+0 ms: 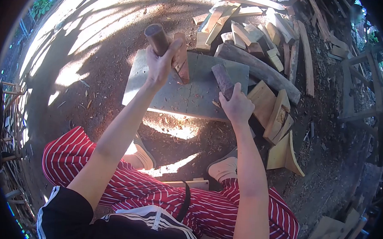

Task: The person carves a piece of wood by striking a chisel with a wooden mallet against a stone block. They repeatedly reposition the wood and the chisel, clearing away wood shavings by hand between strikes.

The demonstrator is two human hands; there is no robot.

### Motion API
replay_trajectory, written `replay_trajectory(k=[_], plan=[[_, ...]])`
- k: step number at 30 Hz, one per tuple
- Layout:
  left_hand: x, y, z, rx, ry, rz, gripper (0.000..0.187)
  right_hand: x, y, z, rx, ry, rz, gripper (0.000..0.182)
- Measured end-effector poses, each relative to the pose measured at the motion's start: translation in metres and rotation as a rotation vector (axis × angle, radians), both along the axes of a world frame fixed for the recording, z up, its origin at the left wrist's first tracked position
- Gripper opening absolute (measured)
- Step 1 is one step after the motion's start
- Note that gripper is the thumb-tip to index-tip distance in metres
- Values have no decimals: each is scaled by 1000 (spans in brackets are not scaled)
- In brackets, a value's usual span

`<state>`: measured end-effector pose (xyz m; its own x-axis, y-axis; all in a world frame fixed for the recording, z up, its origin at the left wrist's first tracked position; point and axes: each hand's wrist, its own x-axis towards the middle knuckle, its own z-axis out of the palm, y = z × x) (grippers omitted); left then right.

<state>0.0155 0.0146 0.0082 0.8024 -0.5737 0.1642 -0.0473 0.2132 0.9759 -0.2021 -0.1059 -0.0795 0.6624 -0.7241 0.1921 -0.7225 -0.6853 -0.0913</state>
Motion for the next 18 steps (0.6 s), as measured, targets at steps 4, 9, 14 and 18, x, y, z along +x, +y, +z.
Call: replay_trajectory(k=[4, 9, 14, 18], plan=[[-4, 0, -8, 5, -29, 17, 37, 1, -1, 0, 18, 1, 2, 56], [-8, -8, -11, -33, -96, 55, 33, -1, 0, 2, 23, 23, -2, 61], [-18, -6, -11, 0, -123, 71, 24, 20, -24, 15, 300, -300, 63, 66], [-24, -4, -13, -47, -191, 77, 22, 59, 10, 173, 808, -824, 252, 61]])
